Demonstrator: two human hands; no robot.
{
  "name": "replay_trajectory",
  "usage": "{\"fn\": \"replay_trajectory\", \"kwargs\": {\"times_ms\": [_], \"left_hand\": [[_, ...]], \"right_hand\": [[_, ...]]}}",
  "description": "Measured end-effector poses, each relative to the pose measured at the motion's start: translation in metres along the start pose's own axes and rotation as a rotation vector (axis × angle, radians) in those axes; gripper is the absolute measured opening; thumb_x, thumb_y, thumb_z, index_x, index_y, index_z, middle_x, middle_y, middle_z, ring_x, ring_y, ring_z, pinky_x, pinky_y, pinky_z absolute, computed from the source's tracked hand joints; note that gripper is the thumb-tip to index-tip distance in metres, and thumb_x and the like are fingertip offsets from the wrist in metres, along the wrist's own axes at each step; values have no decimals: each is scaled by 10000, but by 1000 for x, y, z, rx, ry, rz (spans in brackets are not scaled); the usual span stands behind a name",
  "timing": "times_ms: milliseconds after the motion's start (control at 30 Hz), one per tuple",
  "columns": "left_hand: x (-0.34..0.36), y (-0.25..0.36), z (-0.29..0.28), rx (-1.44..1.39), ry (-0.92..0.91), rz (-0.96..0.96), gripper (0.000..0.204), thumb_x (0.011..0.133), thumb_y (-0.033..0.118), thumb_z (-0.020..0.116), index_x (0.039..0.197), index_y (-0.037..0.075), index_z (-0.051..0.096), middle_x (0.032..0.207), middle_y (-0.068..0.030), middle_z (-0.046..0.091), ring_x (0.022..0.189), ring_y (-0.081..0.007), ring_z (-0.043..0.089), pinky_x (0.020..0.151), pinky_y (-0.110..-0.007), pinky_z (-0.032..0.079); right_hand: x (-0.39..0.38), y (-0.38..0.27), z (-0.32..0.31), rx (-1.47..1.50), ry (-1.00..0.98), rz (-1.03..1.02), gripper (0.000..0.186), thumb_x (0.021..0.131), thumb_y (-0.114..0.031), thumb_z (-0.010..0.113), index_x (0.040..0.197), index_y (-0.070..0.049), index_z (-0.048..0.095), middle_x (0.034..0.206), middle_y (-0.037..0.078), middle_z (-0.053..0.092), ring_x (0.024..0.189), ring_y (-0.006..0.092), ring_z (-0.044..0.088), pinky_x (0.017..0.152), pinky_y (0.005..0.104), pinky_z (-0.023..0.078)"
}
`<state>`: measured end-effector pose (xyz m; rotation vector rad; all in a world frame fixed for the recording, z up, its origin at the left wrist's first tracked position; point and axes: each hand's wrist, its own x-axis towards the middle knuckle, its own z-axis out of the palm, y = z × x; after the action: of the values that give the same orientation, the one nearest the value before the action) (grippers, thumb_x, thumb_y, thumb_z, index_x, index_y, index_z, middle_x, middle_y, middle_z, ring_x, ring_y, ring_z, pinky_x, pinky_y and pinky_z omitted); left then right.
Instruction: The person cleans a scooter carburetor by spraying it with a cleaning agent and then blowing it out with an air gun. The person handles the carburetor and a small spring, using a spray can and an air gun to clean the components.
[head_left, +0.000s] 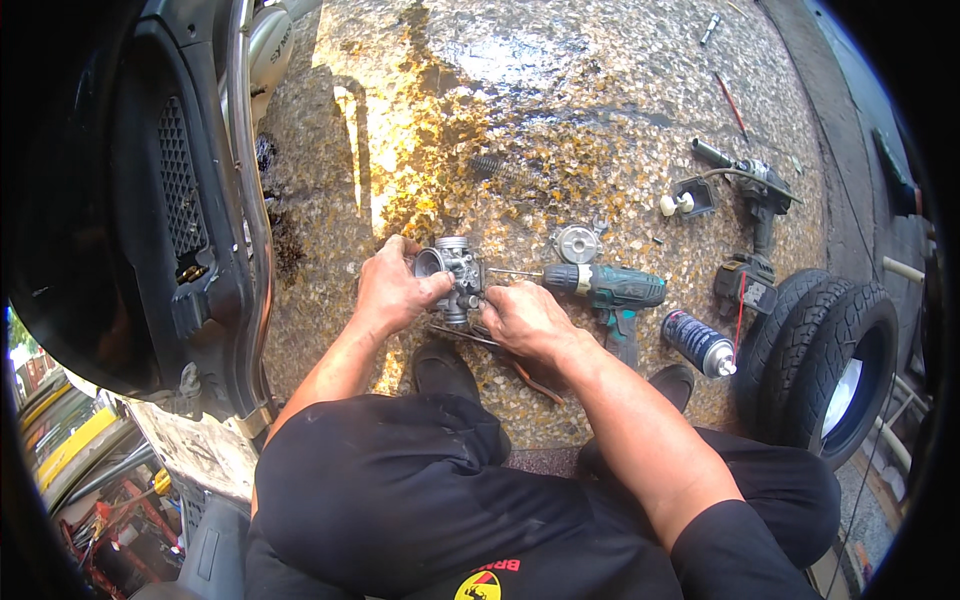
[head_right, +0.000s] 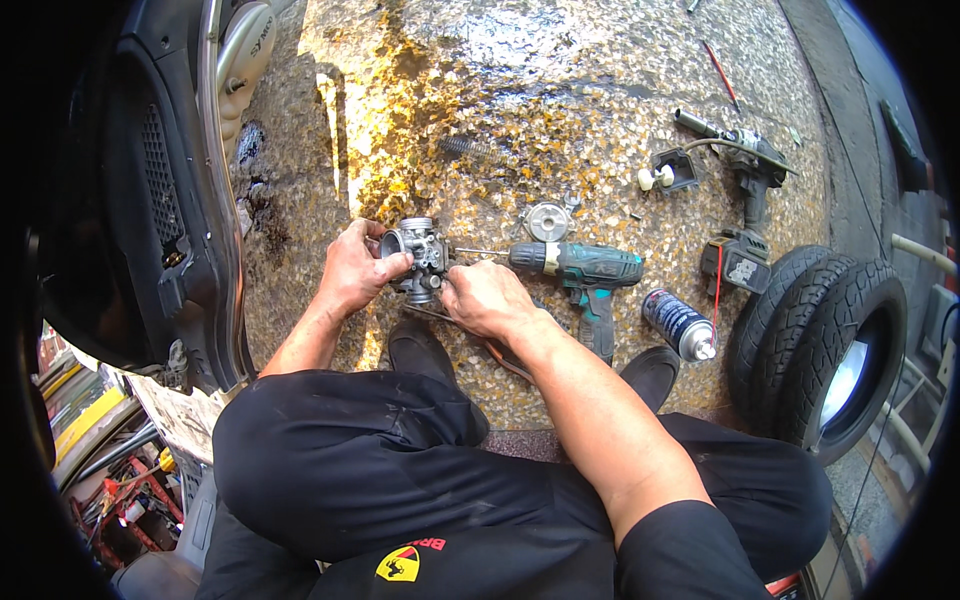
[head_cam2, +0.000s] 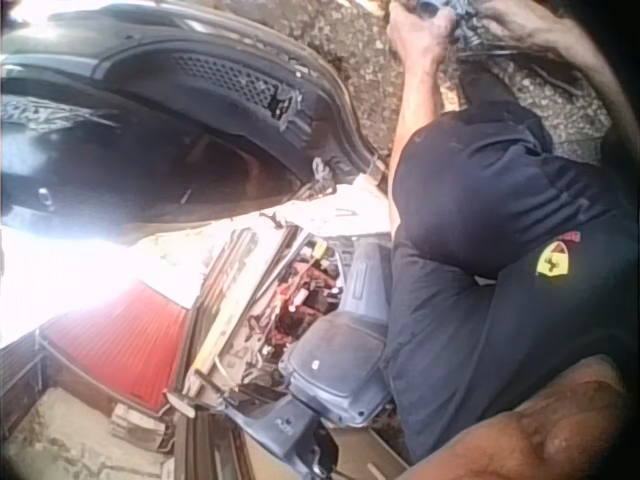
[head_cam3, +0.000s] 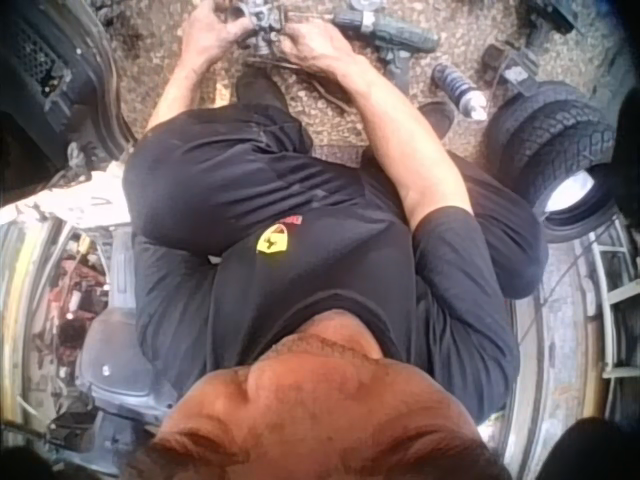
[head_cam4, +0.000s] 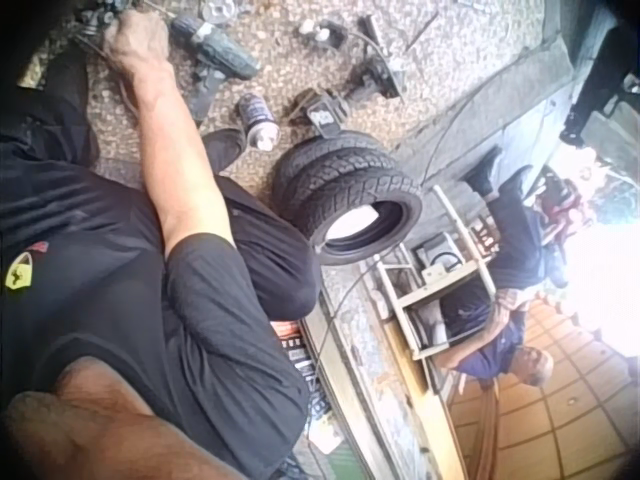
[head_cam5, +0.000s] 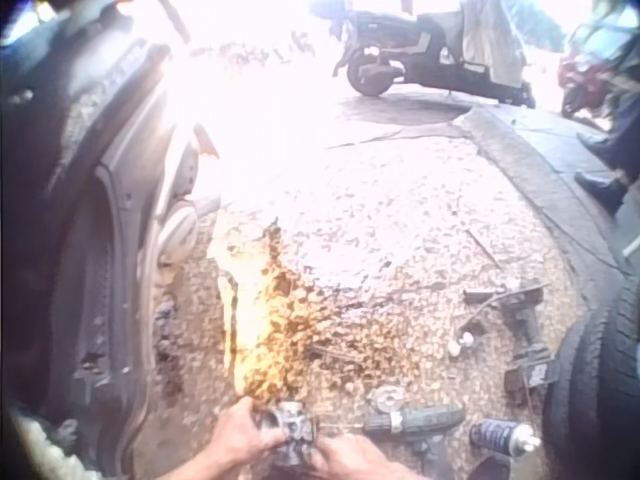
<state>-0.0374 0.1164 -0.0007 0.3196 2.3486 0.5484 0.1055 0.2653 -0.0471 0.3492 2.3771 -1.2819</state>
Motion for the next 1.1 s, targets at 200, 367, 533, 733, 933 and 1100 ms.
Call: {"fn": "replay_trajectory", "kwargs": {"times_ms": [200,367,533,733,933,1100], "left_hand": [[-1,1,9,236,-13,27,738,691,381,823,1216,-64,558,1128,-269,656,1079,-381,650,936,-446,512],[-3,-6,21,408,-18,103,806,724,419,794,1305,-43,478,1182,-257,588,1084,-433,619,928,-490,513],[-11,-22,27,344,19,195,832,712,350,801,1372,2,431,1211,-225,535,1087,-423,608,916,-499,520],[-27,-21,5,229,-37,246,898,721,287,806,1449,18,355,1330,-248,477,1229,-434,511,1031,-484,457],[-72,18,-69,49,-14,-14,707,778,283,783,1349,-14,490,1271,-234,592,1187,-344,589,1035,-428,457],[-159,83,-150,-305,243,-143,622,775,251,758,1286,-26,536,1200,-233,635,1140,-342,624,1002,-414,486]], "right_hand": [[11,3,-32,1,48,113,286,863,-259,555,882,6,662,864,277,671,898,446,655,825,512,515],[26,3,-56,133,162,85,269,879,-256,601,873,9,643,812,245,661,813,411,652,755,480,512],[40,-4,-83,240,306,7,229,887,-214,671,848,8,630,714,185,641,667,304,633,659,404,504],[16,-22,-146,208,302,99,239,882,-252,681,887,-13,667,799,187,685,754,327,684,702,405,528],[-52,-55,-221,150,307,204,207,897,-215,669,874,-11,643,753,151,665,695,231,634,653,368,495],[-135,-150,-256,385,157,279,201,938,-128,618,790,-3,564,625,21,562,546,87,504,503,284,410]]}}
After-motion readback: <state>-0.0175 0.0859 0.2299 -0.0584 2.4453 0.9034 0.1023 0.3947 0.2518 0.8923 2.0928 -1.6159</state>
